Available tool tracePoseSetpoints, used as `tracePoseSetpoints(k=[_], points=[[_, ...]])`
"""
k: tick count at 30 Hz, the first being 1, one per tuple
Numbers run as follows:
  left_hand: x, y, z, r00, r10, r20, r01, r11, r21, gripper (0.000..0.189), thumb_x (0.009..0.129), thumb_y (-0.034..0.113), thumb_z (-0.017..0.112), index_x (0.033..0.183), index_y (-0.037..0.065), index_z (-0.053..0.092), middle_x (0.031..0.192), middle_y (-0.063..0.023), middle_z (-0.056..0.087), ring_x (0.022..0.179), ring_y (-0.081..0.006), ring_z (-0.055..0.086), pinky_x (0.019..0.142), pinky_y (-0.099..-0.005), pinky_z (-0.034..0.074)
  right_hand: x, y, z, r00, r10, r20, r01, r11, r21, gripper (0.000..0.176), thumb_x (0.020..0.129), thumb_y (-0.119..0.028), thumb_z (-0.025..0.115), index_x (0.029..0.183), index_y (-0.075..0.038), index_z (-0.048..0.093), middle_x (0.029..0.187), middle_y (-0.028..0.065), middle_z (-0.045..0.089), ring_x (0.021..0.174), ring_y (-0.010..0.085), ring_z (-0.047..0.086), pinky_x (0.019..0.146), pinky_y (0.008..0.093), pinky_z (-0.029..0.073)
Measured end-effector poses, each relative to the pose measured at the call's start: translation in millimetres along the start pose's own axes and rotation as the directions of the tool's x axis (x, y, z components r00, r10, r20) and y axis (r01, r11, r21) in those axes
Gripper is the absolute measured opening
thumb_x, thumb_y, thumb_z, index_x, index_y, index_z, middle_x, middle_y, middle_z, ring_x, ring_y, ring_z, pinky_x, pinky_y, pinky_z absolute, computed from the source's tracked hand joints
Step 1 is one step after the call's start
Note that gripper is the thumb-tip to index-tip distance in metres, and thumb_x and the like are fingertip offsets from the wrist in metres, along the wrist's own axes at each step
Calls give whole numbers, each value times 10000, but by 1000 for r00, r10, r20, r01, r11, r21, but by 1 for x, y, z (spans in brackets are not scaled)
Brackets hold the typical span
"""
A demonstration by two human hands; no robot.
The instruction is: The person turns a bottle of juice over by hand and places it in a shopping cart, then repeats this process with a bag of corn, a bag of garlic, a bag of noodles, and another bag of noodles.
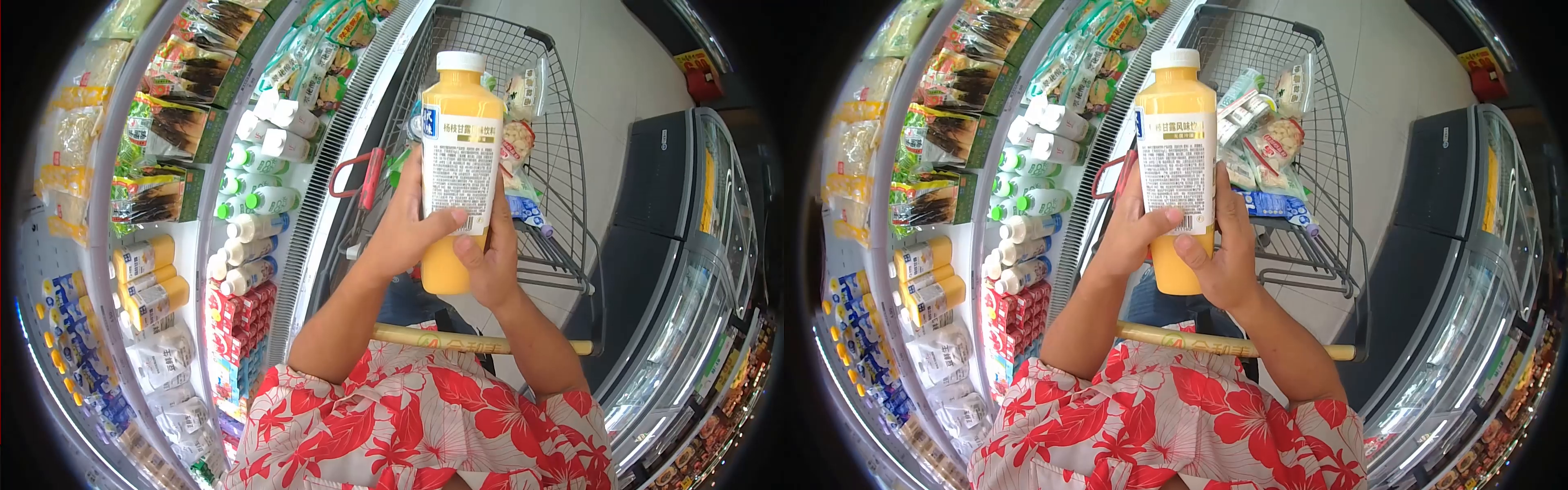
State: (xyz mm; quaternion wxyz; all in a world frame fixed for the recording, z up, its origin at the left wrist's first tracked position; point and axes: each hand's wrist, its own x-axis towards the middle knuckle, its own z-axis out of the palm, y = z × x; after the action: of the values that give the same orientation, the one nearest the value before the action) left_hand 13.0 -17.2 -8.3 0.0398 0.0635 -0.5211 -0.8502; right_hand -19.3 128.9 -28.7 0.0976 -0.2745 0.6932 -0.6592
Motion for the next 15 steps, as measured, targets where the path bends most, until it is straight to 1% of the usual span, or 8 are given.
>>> tracePoseSetpoints(k=[1,2,4,5,9,12,15], points=[[0,1,0,1000,-13,9,13,1000,2,793,740,129,645,1404,5,231,1261,-129,414,1183,-198,425,1003,-349,354,0,1,0,1000,-1,2,1,1000,-3,837,863,-382,616,1431,78,208,1232,221,468,1126,296,486,970,389,381],[0,3,0,1000,6,20,-6,1000,12,793,740,129,645,1404,5,231,1261,-129,414,1183,-198,425,1003,-349,354,0,0,-1,1000,-25,-2,25,1000,-4,837,863,-382,616,1431,78,208,1232,221,468,1126,296,486,970,389,381],[0,4,0,999,-19,37,19,1000,-1,814,731,112,636,1417,6,211,1271,-128,408,1188,-203,425,1007,-353,354,-1,-1,-1,1000,7,9,-7,1000,-5,823,862,-363,621,1437,61,212,1234,210,470,1112,288,491,965,386,383],[0,2,1,999,-18,29,19,1000,-17,834,722,99,628,1427,5,192,1277,-127,405,1193,-207,424,1014,-356,351,-1,0,-2,1000,-3,13,3,1000,-31,812,862,-345,622,1443,47,213,1233,199,473,1094,279,495,962,382,383],[0,2,0,999,-24,38,25,999,-30,849,715,98,626,1433,4,181,1286,-129,401,1198,-210,421,1022,-357,346,2,-2,-2,1000,-19,3,19,1000,-15,814,862,-343,623,1443,50,210,1230,199,475,1082,281,494,958,381,384],[0,1,-2,999,-17,42,18,1000,-25,858,707,101,622,1435,4,178,1296,-131,397,1202,-209,417,1027,-354,339,2,-1,-2,1000,-27,9,27,999,-39,816,863,-342,621,1441,58,207,1232,202,475,1090,287,487,957,382,382],[1,0,-4,998,-44,39,44,999,2,867,693,99,615,1436,3,180,1298,-131,399,1210,-208,412,1032,-350,333,3,-2,-3,999,-41,18,42,996,-78,815,865,-339,616,1438,69,204,1236,208,474,1097,292,480,960,387,376]])
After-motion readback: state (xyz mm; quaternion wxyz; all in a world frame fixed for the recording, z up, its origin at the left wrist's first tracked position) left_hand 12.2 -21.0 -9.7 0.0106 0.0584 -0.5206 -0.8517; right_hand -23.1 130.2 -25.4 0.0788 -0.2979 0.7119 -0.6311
